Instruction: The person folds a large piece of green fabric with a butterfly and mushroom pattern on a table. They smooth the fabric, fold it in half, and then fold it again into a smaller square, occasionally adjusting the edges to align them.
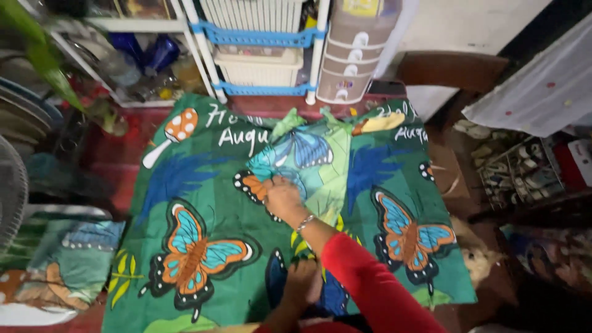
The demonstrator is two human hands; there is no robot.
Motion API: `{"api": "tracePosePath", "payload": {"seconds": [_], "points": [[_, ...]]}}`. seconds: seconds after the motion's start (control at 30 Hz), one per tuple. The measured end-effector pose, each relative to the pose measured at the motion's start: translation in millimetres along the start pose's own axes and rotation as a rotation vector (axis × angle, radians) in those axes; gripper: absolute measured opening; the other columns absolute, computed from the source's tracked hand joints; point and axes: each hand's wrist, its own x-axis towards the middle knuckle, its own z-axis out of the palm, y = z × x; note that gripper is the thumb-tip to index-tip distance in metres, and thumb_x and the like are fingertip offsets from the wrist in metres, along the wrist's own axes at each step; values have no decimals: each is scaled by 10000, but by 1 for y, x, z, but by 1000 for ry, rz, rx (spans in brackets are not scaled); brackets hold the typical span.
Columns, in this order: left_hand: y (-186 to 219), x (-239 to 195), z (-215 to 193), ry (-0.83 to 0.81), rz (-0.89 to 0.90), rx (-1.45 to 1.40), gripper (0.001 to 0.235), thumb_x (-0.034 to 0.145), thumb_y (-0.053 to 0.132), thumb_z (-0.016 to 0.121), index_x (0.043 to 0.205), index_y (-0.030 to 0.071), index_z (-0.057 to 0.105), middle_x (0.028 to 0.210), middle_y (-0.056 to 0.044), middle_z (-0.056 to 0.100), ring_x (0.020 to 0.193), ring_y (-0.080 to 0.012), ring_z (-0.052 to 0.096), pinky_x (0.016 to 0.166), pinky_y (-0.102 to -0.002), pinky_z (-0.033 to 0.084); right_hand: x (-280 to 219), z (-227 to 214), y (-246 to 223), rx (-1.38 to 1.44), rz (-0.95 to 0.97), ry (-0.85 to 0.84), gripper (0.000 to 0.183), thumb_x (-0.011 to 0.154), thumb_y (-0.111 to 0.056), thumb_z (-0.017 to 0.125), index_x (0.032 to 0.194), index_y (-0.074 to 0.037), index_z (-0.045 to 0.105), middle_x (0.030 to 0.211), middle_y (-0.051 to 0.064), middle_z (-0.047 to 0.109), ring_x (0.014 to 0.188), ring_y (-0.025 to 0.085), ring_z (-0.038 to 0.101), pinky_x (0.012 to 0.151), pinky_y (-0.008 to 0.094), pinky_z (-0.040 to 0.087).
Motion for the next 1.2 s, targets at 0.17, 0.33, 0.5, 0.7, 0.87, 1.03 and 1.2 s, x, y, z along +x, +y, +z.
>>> {"api": "tracePosePath", "payload": {"seconds": [0.17,0.33,0.5,0.7,0.87,1.03,1.2], "points": [[-1,9,-13,55,-20,-144,111,849,181,561,922,163,644,732,-40,497,637,-279,494,529,-436,339,47,20,-16,-92,-81,-79,503,839,-337,638,1320,-233,539,1180,141,533,1072,359,543,731,520,521],[-4,14,-16,58,-53,-154,199,874,199,576,1029,136,685,759,-41,532,673,-274,522,560,-440,380,81,47,2,354,52,-315,405,853,-214,719,1202,-139,526,936,90,615,738,256,600,496,430,473],[-5,9,-23,32,-20,-175,239,861,210,569,1041,110,691,799,-49,511,704,-280,495,560,-440,357,63,9,49,544,353,-155,436,816,-99,602,1230,-220,663,964,88,765,857,317,732,721,422,561],[1,-9,23,-63,-18,-190,236,794,330,574,978,222,675,856,-34,553,691,-311,538,540,-491,358,-49,-69,176,1332,735,339,274,664,-169,827,932,-146,776,859,-13,708,709,128,602,600,286,430],[1,-7,18,-280,-50,-230,331,908,270,535,1154,119,698,914,-70,642,815,-332,598,679,-538,448,-201,-129,239,700,674,575,153,782,101,663,786,-51,679,899,27,588,872,146,584,654,277,486],[-3,1,2,-140,-14,-213,332,888,202,531,1130,80,724,855,-94,638,735,-310,565,593,-494,415,-288,-81,309,1073,1377,937,264,735,-25,746,837,-222,603,779,-55,558,752,120,578,614,291,482],[-4,3,-4,-62,0,-158,298,866,181,561,1089,87,733,782,-68,596,683,-298,534,549,-470,384,-287,-77,286,459,1473,600,383,725,-100,622,1072,14,504,1087,250,638,920,419,623,777,553,494]]}}
